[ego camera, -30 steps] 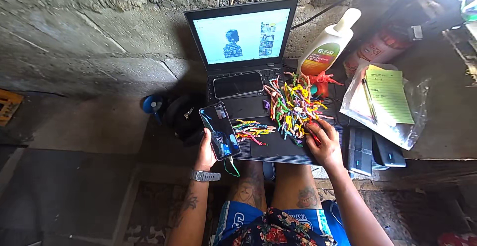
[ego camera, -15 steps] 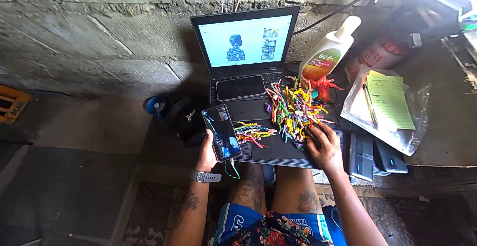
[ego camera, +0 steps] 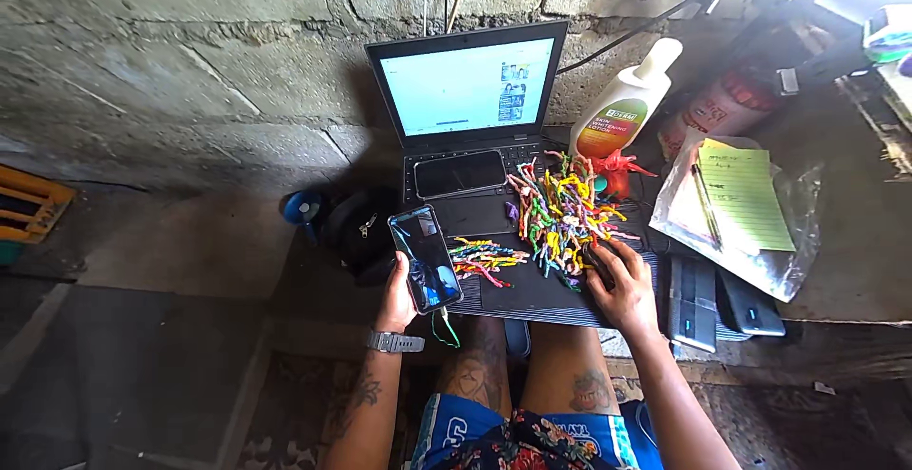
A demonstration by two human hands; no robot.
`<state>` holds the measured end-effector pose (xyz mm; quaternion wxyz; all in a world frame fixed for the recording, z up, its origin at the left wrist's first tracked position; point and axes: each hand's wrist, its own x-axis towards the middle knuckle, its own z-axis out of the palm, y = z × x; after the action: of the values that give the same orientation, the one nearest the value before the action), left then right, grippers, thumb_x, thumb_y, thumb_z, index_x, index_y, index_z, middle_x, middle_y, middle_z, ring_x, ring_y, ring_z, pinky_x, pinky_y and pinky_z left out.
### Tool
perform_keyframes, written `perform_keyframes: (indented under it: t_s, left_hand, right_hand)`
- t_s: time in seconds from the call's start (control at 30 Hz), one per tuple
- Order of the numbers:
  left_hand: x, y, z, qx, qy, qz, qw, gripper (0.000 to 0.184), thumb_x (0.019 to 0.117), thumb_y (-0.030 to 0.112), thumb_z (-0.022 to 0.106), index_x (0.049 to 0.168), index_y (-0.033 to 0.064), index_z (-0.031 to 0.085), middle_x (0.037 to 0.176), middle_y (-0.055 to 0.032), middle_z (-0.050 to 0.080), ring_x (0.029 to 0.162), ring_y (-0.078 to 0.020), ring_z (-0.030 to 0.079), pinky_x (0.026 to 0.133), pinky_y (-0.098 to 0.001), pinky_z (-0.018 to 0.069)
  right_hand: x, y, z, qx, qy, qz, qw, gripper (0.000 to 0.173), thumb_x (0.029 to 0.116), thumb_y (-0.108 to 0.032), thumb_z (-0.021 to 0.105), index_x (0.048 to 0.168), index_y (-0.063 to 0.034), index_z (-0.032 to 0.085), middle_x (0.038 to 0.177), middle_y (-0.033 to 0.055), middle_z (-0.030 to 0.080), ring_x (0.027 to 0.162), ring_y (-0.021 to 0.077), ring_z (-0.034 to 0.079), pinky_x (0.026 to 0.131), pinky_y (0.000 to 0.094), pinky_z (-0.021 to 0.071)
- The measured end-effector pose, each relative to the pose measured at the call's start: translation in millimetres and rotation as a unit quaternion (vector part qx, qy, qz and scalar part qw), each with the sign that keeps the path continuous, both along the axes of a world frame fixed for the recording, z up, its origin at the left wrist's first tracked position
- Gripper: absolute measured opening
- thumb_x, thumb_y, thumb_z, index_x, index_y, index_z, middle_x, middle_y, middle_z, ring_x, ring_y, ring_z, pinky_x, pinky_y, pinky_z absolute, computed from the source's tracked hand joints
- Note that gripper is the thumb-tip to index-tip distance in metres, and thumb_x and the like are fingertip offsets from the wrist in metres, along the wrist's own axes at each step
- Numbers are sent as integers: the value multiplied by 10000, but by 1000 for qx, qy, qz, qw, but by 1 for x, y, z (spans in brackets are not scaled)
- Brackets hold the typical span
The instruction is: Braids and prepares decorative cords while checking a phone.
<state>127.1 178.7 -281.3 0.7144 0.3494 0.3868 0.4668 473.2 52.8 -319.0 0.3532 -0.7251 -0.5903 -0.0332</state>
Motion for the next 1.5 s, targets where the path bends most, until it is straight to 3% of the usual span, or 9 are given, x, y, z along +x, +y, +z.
perform_keyframes:
  t_s: [0.2, 0.33, 0.47, 0.77, 1.23, 1.5]
  left_hand:
    - [2, -1, 3, -4, 1, 9, 1000, 547, 1086, 435, 208, 1464, 72, 364, 1235, -64, 674, 1116, -131, 674, 946, -340, 581]
    - [2, -1, 2, 0, 3, 12, 1000, 551, 1090, 438, 223, 1485, 74, 348, 1253, -62, 668, 1131, -123, 668, 956, -332, 577]
    - [1, 0, 2, 3, 0, 4, 1000, 552, 1093, 435, 196, 1473, 67, 355, 1227, -65, 679, 1111, -133, 678, 940, -347, 587]
    - [2, 0, 2, -9, -5, 2, 1000, 558, 1099, 430, 151, 1474, 75, 363, 1231, -72, 675, 1110, -139, 679, 935, -347, 587]
    - [2, -1, 2, -16, -11, 3, 1000, 549, 1101, 429, 194, 1503, 79, 326, 1256, -82, 664, 1119, -143, 675, 935, -348, 586]
    - [2, -1, 1, -10, 5, 9, 1000, 554, 1107, 407, 197, 1543, 73, 267, 1308, -84, 634, 1149, -135, 657, 954, -342, 575]
  right_hand:
    - [1, 0, -1, 1, -1, 0, 1000, 410, 956, -283, 553, 1288, -94, 702, 1378, 276, 588, 1230, 483, 578, 1005, 592, 451]
    - [0, 0, -2, 11, 2, 17, 1000, 399, 941, -253, 562, 1271, -82, 708, 1369, 290, 586, 1205, 490, 587, 996, 576, 468]
    - [-1, 1, -2, 5, 2, 27, 1000, 407, 957, -308, 608, 1282, -85, 707, 1379, 289, 580, 1216, 472, 589, 1006, 554, 476]
    - [-1, 4, -1, -18, -2, 25, 1000, 442, 965, -322, 584, 1306, -60, 685, 1410, 304, 551, 1238, 507, 569, 1011, 582, 472]
    - [-1, 13, 0, -4, 4, 0, 1000, 467, 938, -360, 602, 1270, -47, 703, 1377, 294, 580, 1138, 512, 602, 937, 597, 483]
    - [-2, 15, -1, -3, -2, -6, 1000, 460, 953, -341, 582, 1288, -46, 694, 1389, 290, 573, 1177, 511, 590, 960, 601, 476]
